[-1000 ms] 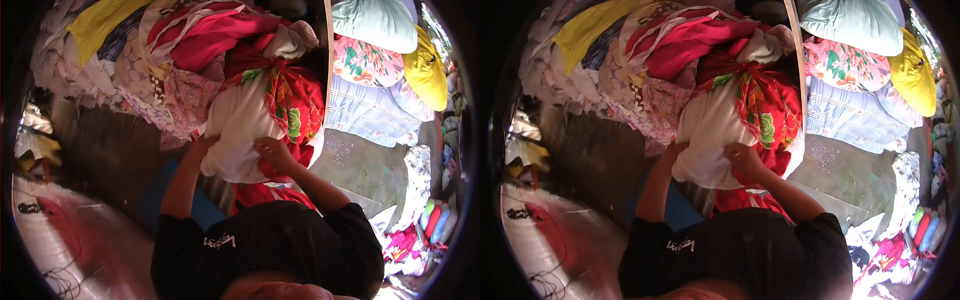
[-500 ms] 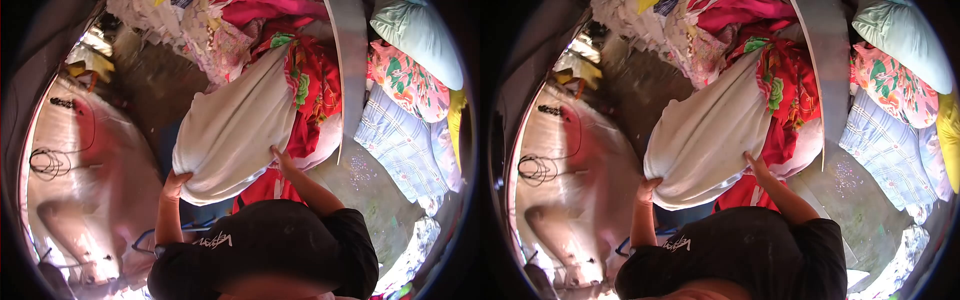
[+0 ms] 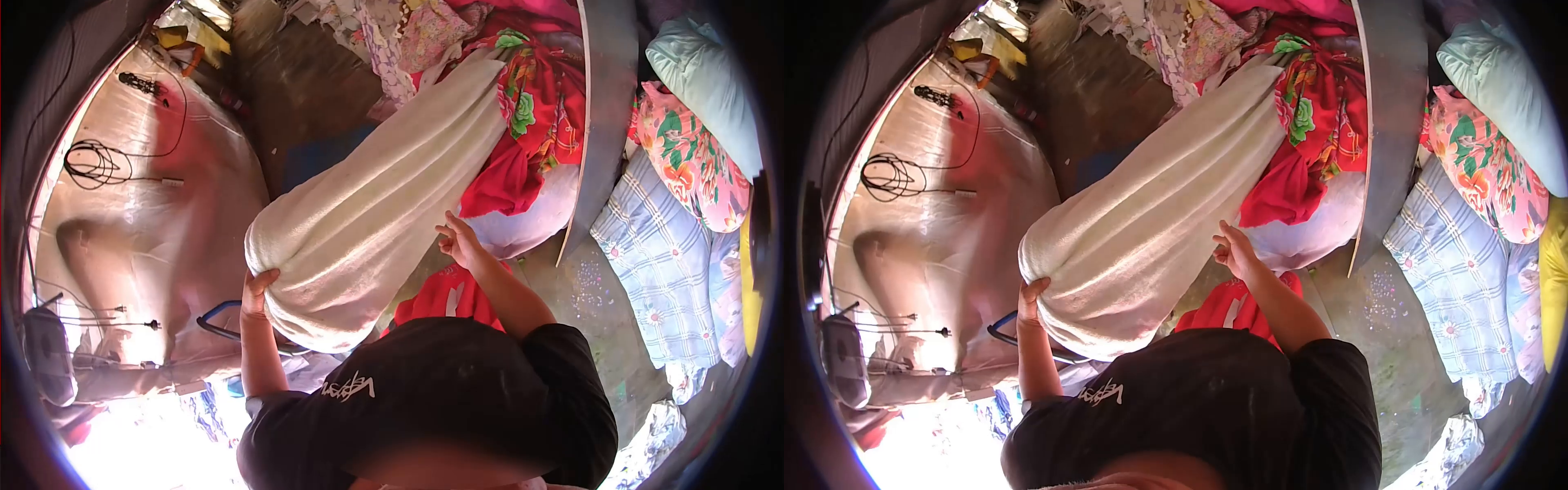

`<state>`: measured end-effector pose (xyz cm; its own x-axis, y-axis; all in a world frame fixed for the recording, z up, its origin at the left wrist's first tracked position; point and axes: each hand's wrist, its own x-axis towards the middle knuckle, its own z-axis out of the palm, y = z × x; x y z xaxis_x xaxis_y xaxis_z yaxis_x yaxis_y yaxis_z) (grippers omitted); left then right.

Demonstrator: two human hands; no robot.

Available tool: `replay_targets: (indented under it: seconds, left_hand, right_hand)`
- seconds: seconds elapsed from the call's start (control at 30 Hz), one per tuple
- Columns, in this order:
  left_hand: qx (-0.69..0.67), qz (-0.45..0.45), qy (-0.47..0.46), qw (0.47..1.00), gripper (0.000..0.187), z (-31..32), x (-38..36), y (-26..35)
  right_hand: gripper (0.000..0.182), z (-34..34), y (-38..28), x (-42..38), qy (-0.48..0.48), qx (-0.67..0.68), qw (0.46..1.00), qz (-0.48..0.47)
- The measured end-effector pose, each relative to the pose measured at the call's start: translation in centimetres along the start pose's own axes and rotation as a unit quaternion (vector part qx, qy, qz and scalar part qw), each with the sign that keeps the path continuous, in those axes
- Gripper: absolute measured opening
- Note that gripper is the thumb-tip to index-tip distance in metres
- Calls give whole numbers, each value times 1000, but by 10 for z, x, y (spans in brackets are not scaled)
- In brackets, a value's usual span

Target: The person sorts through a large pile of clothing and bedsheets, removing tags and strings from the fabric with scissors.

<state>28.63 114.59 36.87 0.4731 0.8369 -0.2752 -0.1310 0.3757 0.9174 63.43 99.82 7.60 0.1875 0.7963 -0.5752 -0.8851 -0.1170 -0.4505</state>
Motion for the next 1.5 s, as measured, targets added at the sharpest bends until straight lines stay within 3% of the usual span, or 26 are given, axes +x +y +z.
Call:
replay_targets:
  seconds: [0.1,0.2,0.37,0.53,0.57,0.67,0.77,0.8,0.87,0.93,1.1,1.23,1.33,1.4,1.43,1.47,1.5]
  left_hand:
    - [-6,14,0,1000,65,-29,-22,-7]
    - [29,25,25,999,67,-76,-57,-17]
    - [7,24,12,1000,85,-140,-129,-41]
    - [12,-6,36,999,90,-207,-194,-77]
    - [6,-19,53,998,90,-205,-204,-75]
    - [29,-7,59,998,80,-224,-244,-81]
    - [76,-38,86,993,71,-235,-267,-85]
    - [131,-48,103,985,59,-253,-273,-95]
    - [146,-84,168,971,48,-256,-276,-106]
    - [201,-69,160,964,47,-256,-270,-115]
    - [155,0,191,969,52,-261,-232,-151]
    - [97,78,181,976,60,-206,-204,-140]
    - [83,83,162,980,66,-161,-187,-126]
    - [201,54,249,946,62,-136,-169,-119]
    - [325,88,243,910,60,-125,-161,-115]
    - [443,119,231,858,59,-116,-151,-110]
    - [536,216,242,779,58,-115,-132,-111]
  right_hand:
    - [82,10,30,-5,-4,-9,1000,1]
    - [70,29,52,-19,-22,-5,999,-36]
    - [63,72,66,-33,-38,31,990,-130]
    - [48,123,80,-60,-21,62,994,-84]
    - [44,129,87,-61,-17,59,995,-72]
    - [28,110,144,-10,22,-125,991,-31]
    - [16,116,163,-28,39,-146,986,-74]
    - [14,114,162,-35,40,-144,985,-83]
    - [17,113,130,-44,45,-178,974,-135]
    - [19,108,74,-51,-24,-208,953,-220]
    - [17,156,-67,-151,-111,-103,915,-374]
    - [14,150,-136,-225,-175,-174,854,-458]
    - [16,139,-166,-266,-134,-182,831,-508]
    - [19,123,-195,-282,-104,-166,827,-527]
    - [19,119,-207,-294,-96,-169,817,-543]
    - [19,120,-220,-310,-88,-172,807,-558]
    - [18,121,-234,-327,-86,-191,793,-572]
